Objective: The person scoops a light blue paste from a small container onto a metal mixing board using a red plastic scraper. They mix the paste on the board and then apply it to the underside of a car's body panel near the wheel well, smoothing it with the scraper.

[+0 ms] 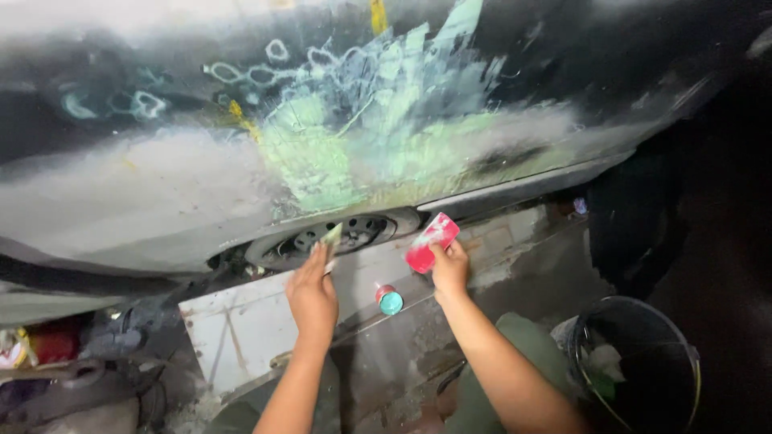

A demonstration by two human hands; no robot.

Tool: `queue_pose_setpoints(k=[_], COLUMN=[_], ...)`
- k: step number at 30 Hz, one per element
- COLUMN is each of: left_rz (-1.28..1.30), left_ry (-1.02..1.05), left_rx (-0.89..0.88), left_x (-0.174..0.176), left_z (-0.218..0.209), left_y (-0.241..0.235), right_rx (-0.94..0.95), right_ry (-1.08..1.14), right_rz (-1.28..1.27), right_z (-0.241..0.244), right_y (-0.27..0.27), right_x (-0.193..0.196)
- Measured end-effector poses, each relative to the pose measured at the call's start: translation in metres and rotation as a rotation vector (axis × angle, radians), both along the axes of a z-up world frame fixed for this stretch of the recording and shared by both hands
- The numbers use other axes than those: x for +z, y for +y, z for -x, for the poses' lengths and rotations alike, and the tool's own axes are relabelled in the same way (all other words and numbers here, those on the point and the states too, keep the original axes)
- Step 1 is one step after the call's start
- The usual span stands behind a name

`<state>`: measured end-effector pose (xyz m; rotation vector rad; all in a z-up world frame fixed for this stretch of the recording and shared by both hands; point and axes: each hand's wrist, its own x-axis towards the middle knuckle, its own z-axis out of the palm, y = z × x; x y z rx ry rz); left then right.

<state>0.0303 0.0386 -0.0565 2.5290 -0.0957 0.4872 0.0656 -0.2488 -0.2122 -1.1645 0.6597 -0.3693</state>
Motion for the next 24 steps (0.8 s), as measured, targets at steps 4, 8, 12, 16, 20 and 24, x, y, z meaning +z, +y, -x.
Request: queue_pose_setpoints(k=[4, 8, 12, 16, 20, 24], left_rz=[0.654, 1.394, 1.872, 1.851, 1.143, 0.361], left_ry=[0.294, 0.425, 0.516, 0.469, -0.002, -0.594], left_rx=[0.209, 0.252, 0.293, 0.215, 0.036, -0.309], left_x=[-0.059, 0.014, 0.019, 0.121, 0.221, 0.313], left_z=[-0.003, 0.0, -0.015, -0.012, -0.005, 0.042], left_y=[0.001, -0.017, -0.006, -0.005, 0.015, 0.021], right_rx=[-0.053, -0.096, -0.08, -0.071, -0.005, 0.049], right_ry=[0.02, -0.081, -0.105, -0.121, -0.435, -0.844], right_rz=[-0.248, -0.468, -0.472, -0.354, -0.043, 0.682], right_z=[-0.019, -0.087, -0.072, -0.076, -0.039, 0.022], right_y=[0.051, 0.033, 0.049, 0.036, 0.043, 0.044], right_x=[0.185, 0.175, 0.272, 0.332, 0.384, 0.465])
